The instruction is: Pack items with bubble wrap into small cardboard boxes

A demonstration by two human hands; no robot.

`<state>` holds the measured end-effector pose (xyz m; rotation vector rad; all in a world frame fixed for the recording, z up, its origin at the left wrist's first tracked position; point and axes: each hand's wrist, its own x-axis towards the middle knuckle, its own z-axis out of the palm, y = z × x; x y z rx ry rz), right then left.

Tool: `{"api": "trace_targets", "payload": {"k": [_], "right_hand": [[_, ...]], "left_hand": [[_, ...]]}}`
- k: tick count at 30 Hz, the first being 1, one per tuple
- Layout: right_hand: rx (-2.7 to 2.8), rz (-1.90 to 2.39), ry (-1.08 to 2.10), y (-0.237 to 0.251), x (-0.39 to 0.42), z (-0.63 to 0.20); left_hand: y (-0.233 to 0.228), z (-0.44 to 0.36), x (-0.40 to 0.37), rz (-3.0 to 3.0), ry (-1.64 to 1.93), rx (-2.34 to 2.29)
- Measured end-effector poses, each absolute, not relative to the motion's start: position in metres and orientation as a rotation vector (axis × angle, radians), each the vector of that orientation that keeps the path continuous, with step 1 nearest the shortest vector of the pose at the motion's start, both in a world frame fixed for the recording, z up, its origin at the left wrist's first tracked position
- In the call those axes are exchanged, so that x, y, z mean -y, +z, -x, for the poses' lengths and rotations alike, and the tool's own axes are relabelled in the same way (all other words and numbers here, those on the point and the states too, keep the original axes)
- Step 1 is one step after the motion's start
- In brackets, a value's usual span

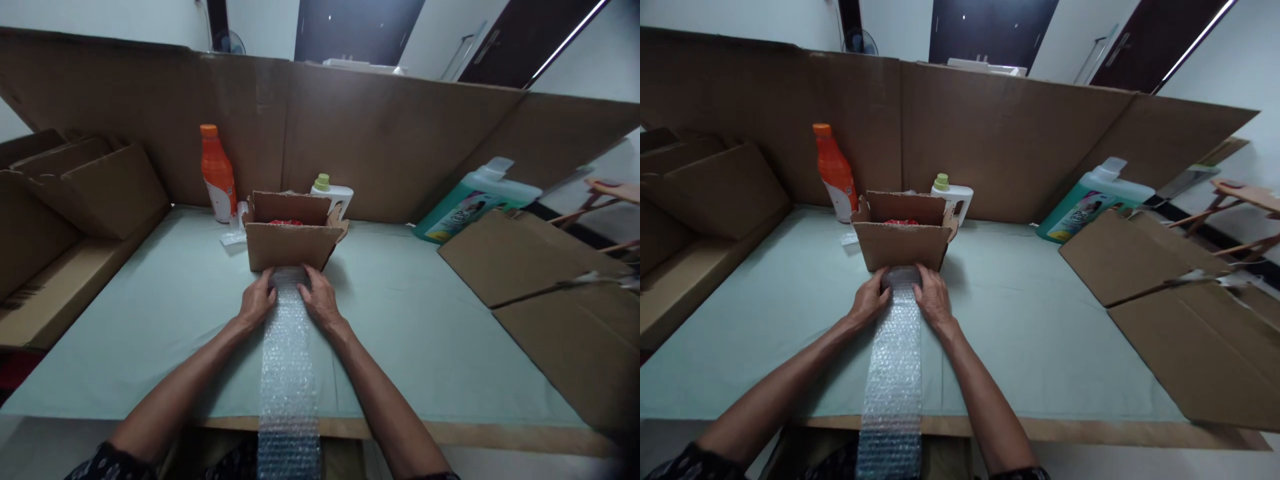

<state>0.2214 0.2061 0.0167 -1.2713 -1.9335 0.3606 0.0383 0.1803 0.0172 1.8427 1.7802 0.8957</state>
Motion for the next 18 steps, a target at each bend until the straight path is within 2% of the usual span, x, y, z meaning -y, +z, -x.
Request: {"api": "trace_targets", "payload": {"k": [3,7,13,18], "right_hand": [[1.97,1.293,0.37,0.014,-0.185,-0.237],[2.11,1.2,0.376,0.023,-0.116,-0.271],[2.391,1.109,0.225,0.023,0.003,-0.301],[2.543,1.123,-0.022,0.003,0.039,-0.29]], "left_hand": [[0.015,-0.035,-0.186,-1.877,0.78,-1.822],[0.014,-0.031,-0.187,-1.917,0.695,-1.849],[0.013,-0.028,-0.186,-1.983,0.72,-1.846],[0.013,-0.027,-0.171,-2.051,0.831,-1.84]]}}
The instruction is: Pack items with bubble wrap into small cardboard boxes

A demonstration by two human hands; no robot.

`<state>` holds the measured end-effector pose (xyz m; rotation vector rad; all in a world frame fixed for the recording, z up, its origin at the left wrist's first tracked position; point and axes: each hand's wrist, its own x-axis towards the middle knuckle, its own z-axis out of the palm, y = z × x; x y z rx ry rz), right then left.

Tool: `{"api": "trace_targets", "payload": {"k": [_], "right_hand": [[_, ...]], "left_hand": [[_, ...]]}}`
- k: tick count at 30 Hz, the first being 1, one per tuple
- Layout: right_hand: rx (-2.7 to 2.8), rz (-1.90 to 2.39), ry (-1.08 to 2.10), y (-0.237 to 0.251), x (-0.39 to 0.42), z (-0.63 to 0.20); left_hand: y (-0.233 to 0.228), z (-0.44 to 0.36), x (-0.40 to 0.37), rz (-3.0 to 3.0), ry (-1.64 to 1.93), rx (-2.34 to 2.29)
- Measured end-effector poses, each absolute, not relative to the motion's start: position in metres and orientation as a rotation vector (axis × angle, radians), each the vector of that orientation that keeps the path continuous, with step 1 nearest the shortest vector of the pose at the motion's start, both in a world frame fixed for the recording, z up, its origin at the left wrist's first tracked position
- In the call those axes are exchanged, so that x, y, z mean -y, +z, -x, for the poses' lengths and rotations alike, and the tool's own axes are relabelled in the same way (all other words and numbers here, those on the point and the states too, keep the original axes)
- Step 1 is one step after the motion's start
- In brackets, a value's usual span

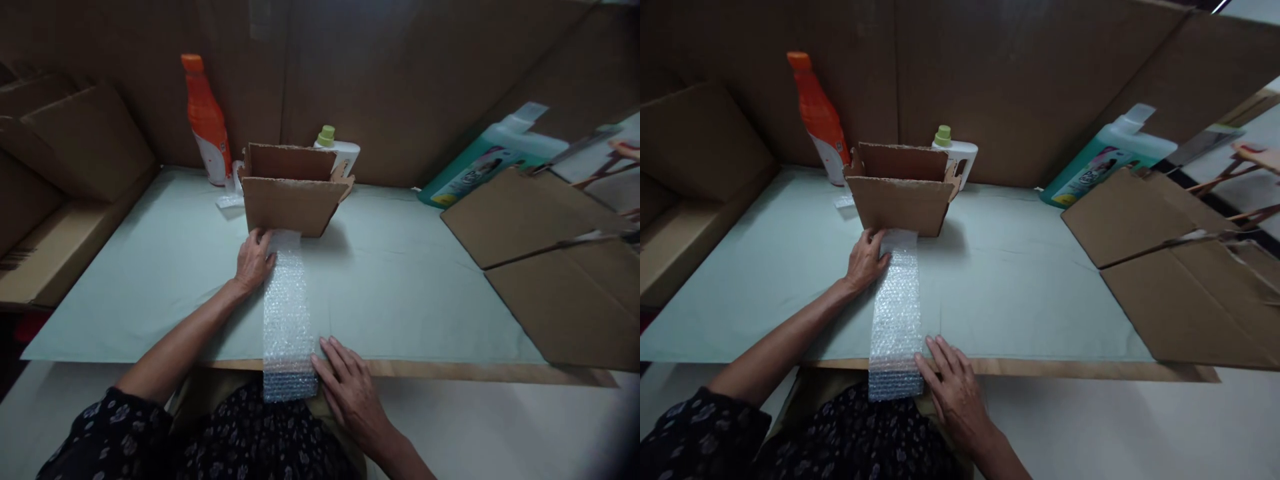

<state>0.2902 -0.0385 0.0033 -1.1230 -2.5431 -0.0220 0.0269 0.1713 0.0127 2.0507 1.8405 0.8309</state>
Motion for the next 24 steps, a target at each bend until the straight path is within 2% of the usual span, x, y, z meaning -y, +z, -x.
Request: {"api": "trace_targets", "payload": {"k": [3,6,9,13,18,24], "right_hand": [[2.51,1.089,-0.056,-0.004,0.037,-0.277],[2.394,0.987,0.06,-0.003,0.033,-0.264],[2.207,0.965,0.292,0.001,0.029,-0.254],[1.946,1.2,0.471,0.001,0.021,-0.244],[1.877,1.376,0.385,-0.008,0.01,-0.231],[1.95,1.383,0.226,0.0,0.007,-0.231]], "left_hand": [[0.013,-0.025,-0.155,-2.196,0.87,-1.721],[0.017,-0.016,-0.134,-2.279,0.856,-1.514],[0.027,0.0,-0.1,-2.149,0.92,-1.326],[0.038,0.018,-0.039,-1.789,0.888,-1.163],[0.025,0.004,0.007,-1.588,0.846,-1.357],[0.003,-0.021,0.001,-1.74,0.864,-1.623]]}}
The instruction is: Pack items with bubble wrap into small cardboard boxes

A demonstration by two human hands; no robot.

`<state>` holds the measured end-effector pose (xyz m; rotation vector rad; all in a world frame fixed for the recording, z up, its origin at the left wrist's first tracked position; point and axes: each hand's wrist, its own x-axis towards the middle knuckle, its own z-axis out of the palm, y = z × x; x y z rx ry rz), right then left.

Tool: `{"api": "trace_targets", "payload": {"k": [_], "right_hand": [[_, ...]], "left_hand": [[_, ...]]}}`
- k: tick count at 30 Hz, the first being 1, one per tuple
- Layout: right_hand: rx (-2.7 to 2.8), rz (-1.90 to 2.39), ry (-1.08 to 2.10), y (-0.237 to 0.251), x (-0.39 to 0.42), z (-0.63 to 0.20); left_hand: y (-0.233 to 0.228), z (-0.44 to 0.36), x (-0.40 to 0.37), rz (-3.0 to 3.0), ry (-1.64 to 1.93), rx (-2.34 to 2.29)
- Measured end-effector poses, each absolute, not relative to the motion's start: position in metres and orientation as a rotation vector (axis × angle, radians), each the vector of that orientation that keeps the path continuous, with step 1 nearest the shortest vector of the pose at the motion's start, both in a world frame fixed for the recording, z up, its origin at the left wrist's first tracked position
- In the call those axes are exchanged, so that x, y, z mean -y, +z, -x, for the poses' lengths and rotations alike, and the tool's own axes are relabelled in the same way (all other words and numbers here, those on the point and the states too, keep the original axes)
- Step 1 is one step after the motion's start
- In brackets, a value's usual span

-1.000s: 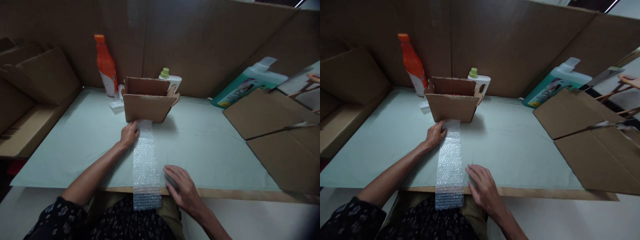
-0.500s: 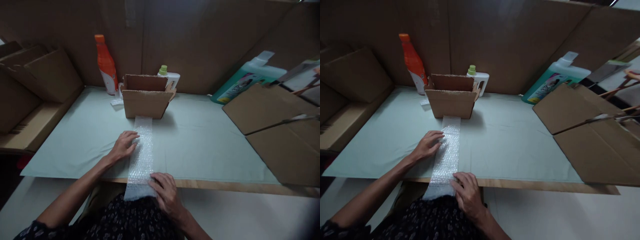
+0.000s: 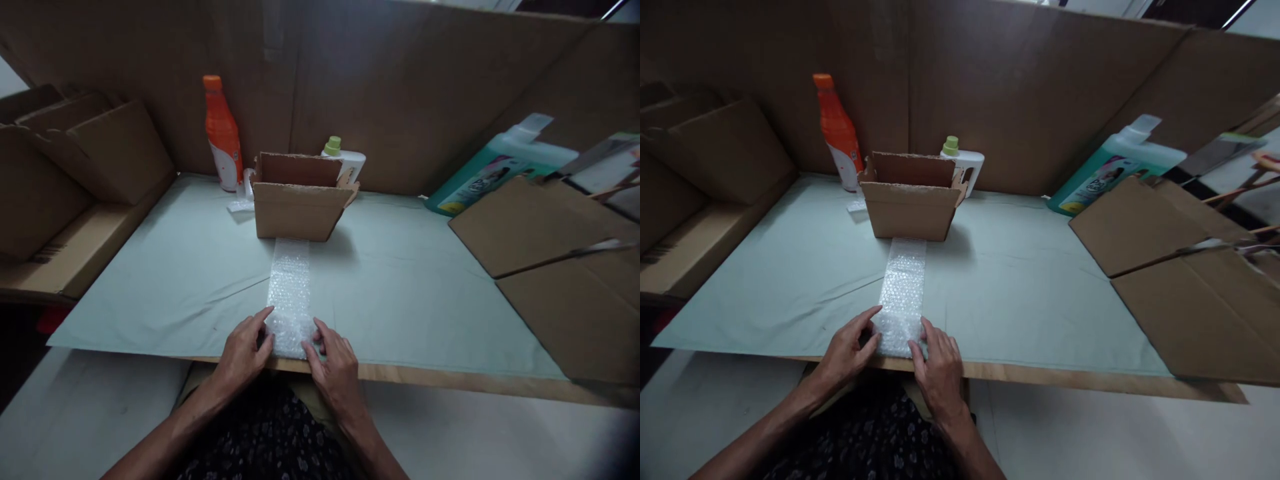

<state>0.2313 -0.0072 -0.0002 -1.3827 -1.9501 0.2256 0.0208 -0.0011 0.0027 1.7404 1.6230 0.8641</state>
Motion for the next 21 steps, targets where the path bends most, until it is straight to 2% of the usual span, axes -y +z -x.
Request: {"api": "trace_targets", "payload": {"k": [6,9,12,15,18,21], "right_hand": [[2.22,1.185,0.227,0.016,0.014,-0.236],[2.298,1.157,0.269,0.012,0.009,-0.232],[2.24,1.133,0.3,0.008,0.002,-0.228],[2.148,1.153,0.414,0.009,-0.005,-0.226],[2.063,1.232,0.527,0.011,-0.01,-0.225],[1.982,1.267,0.431,0.012,-0.01,-0.225]], "left_hand": [[-0.002,-0.018,-0.001,-1.996,0.73,-1.678],[0.003,-0.016,0.003,-2.032,0.803,-1.652],[0.012,-0.011,0.009,-2.106,0.925,-1.51],[0.015,-0.009,0.013,-2.115,0.896,-1.346],[0.011,-0.011,0.01,-2.007,0.879,-1.384],[0.004,-0.014,-0.001,-1.925,0.885,-1.477]]}}
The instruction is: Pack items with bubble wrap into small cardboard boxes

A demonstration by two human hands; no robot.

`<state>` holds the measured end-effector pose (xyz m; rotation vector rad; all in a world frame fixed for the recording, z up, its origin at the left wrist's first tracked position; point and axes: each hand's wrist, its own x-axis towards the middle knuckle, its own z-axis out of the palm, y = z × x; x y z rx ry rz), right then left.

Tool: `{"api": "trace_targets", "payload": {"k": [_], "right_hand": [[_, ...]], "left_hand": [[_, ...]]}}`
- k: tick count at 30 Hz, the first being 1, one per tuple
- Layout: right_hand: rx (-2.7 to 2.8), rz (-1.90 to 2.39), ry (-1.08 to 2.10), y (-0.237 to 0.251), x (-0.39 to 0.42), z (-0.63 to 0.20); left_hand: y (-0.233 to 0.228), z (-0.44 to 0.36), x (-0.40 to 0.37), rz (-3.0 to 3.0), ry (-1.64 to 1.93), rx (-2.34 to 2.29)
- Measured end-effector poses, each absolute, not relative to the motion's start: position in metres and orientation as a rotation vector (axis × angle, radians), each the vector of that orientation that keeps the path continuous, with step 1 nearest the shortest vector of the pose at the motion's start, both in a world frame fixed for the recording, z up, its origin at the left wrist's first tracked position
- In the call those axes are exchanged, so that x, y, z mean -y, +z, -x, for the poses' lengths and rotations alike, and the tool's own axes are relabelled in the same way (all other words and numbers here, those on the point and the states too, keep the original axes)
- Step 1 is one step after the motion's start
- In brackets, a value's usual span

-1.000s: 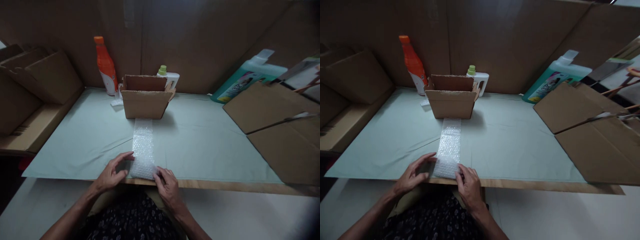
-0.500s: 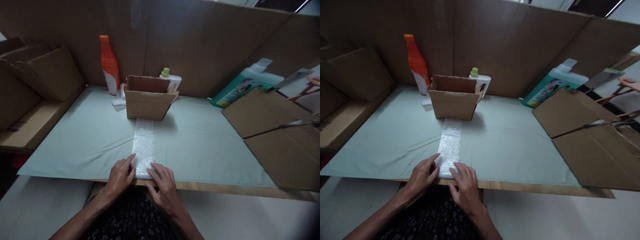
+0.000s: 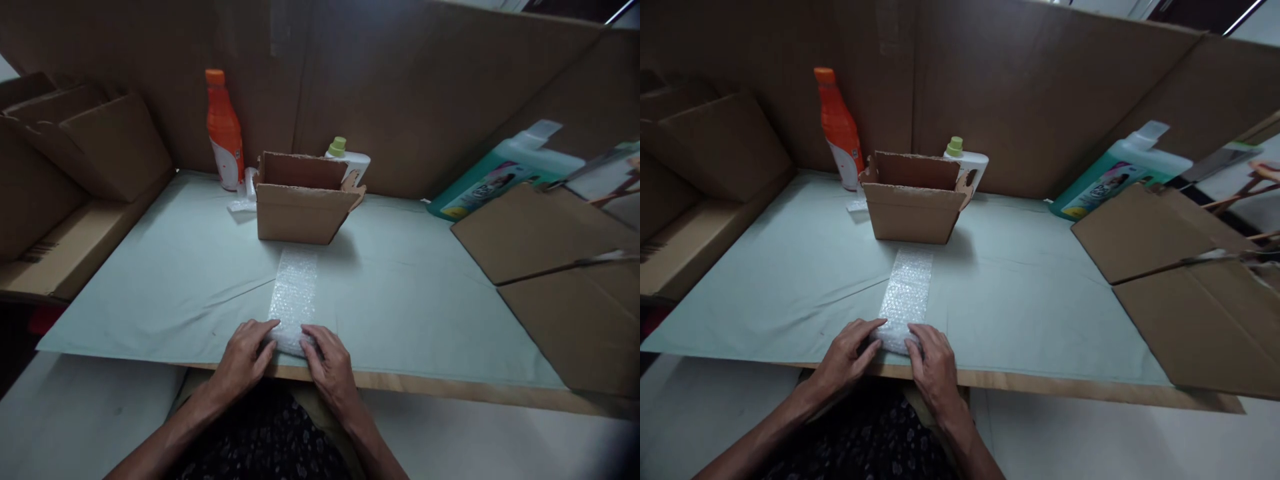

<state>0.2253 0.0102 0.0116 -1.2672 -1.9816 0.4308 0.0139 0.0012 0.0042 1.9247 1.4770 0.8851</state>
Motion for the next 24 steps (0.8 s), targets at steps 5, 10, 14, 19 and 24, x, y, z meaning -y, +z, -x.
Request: {"api": "trace_targets", "payload": {"k": [5,10,14,19,24], "right_hand": [[2.068,1.211,0.177,0.01,-0.004,-0.229],[2.23,1.164,0.255,0.006,-0.009,-0.229],[2.165,1.157,0.417,0.012,-0.014,-0.23],[2.105,1.231,0.606,0.016,-0.015,-0.231],[2.068,1.252,0.28,0.009,-0.015,-0.232]], "left_hand": [[-0.001,-0.016,-0.02,-1.927,0.817,-1.53],[0.002,-0.016,-0.019,-2.011,0.899,-1.588],[0.011,-0.01,-0.008,-2.132,0.957,-1.374],[0.018,-0.008,-0.008,-2.018,0.928,-1.349],[0.005,-0.015,-0.027,-2.079,0.922,-1.507]]}}
